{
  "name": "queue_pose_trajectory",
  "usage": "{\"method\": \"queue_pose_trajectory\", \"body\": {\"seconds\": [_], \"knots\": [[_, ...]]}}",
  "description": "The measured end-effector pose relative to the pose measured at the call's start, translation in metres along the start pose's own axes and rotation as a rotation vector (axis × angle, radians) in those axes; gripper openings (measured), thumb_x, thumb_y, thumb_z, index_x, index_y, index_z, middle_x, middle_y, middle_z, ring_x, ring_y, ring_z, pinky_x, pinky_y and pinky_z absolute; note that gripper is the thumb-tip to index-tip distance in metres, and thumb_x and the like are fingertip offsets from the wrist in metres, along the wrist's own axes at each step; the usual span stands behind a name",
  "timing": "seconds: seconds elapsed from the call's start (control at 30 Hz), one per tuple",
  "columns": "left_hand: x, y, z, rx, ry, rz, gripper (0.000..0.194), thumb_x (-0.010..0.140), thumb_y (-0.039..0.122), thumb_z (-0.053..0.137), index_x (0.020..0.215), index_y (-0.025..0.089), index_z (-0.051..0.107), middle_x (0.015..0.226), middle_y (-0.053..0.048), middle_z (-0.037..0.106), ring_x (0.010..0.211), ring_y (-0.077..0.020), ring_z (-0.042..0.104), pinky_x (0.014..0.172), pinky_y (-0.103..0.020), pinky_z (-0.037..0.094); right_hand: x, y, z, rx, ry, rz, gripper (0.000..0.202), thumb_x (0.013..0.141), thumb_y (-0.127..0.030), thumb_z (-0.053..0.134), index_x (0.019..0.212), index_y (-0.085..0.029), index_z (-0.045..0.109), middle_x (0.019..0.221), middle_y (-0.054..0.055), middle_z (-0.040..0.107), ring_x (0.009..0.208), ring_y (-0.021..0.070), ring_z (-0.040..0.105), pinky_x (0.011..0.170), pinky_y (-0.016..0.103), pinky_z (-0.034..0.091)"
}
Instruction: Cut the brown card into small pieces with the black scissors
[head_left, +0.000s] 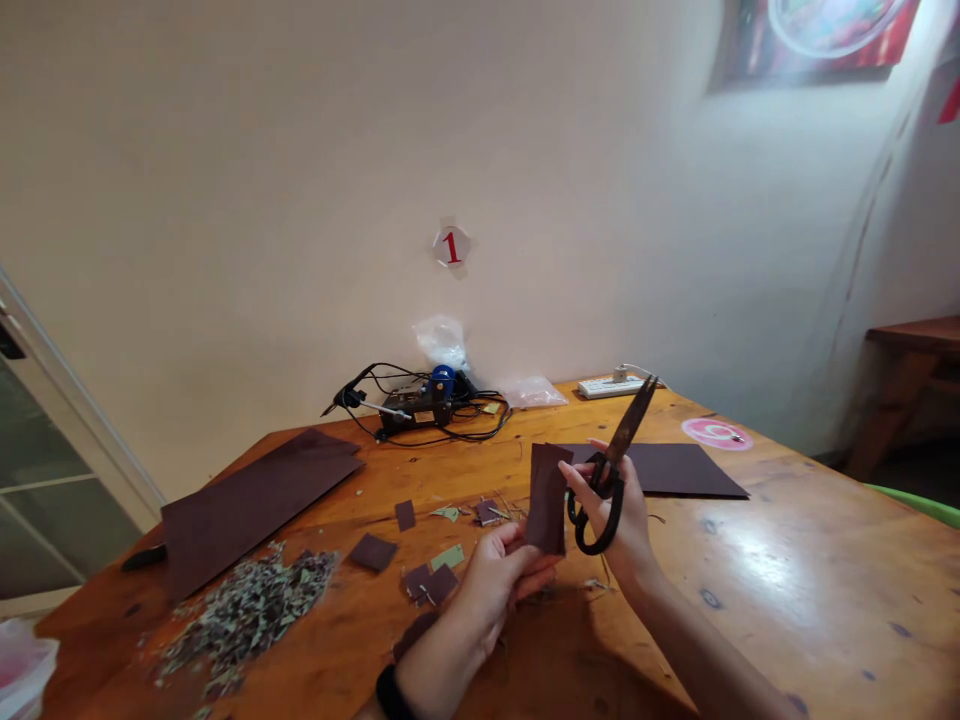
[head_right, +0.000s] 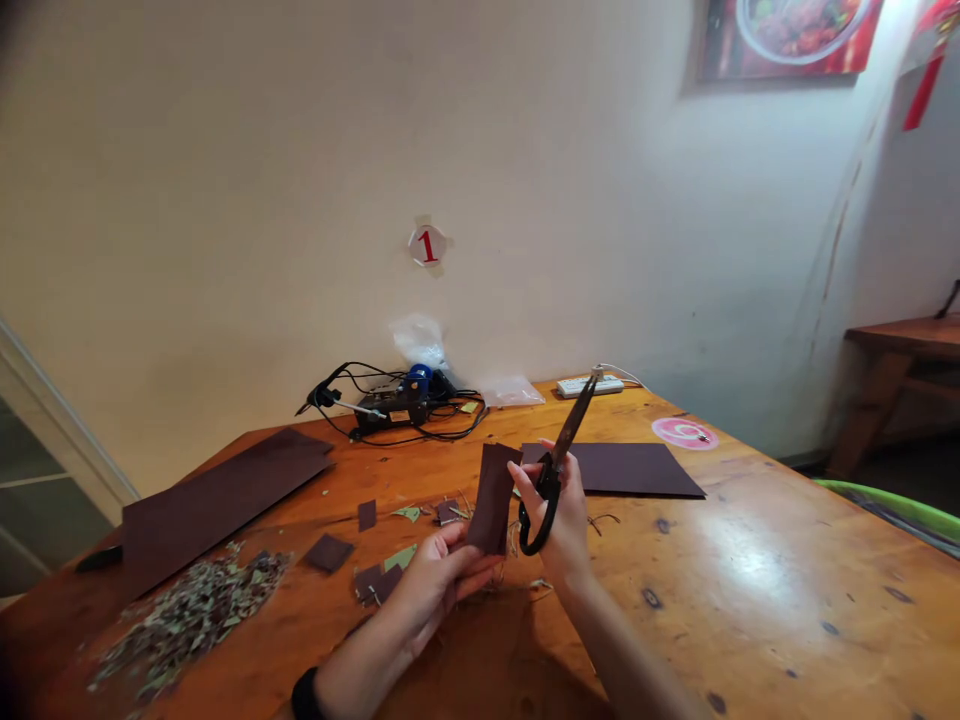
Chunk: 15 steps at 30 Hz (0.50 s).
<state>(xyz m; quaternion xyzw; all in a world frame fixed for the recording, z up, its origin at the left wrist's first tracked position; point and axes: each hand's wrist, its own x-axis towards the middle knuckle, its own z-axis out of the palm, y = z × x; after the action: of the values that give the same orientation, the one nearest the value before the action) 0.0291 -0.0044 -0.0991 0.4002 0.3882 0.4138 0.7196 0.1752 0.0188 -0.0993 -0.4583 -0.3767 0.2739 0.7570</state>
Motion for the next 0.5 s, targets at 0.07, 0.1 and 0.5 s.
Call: {"method": "queue_pose_trajectory", "body": {"seconds": [0.07, 0.1, 0.5], "knots": [[0.0, 0.0, -0.002, 0.037, -0.009, 0.005, 0.045, 0.049, 0.034, 0.087, 0.086, 0.014, 0.071, 0.097, -0.01, 0.073, 0.085, -0.0204, 0.069, 0.074, -0.024, 0.053, 0.001, 0.0, -0.001, 0.023, -0.03, 0.003, 0.053, 0.061, -0.045, 0.079, 0.102, -0.023, 0.053, 0.069, -0.004, 0.061, 0.062, 0.0151, 0.059, 0.059, 0.029, 0.05], [0.001, 0.001, -0.004, 0.063, -0.011, 0.003, 0.044, 0.05, 0.035, 0.086, 0.086, 0.014, 0.071, 0.097, -0.01, 0.073, 0.086, -0.0211, 0.069, 0.074, -0.025, 0.053, 0.001, 0.0, -0.001, 0.045, -0.047, 0.02, 0.054, 0.06, -0.045, 0.08, 0.102, -0.023, 0.053, 0.069, -0.004, 0.061, 0.061, 0.015, 0.059, 0.057, 0.029, 0.051], [0.001, 0.007, -0.007, 0.17, -0.025, -0.067, 0.033, 0.056, 0.028, 0.078, 0.086, 0.017, 0.072, 0.093, -0.007, 0.074, 0.087, -0.0198, 0.07, 0.07, -0.022, 0.052, 0.002, -0.003, 0.003, 0.131, -0.059, 0.098, 0.061, 0.053, -0.045, 0.084, 0.099, -0.021, 0.052, 0.065, -0.005, 0.061, 0.058, 0.0152, 0.061, 0.055, 0.029, 0.055]]}}
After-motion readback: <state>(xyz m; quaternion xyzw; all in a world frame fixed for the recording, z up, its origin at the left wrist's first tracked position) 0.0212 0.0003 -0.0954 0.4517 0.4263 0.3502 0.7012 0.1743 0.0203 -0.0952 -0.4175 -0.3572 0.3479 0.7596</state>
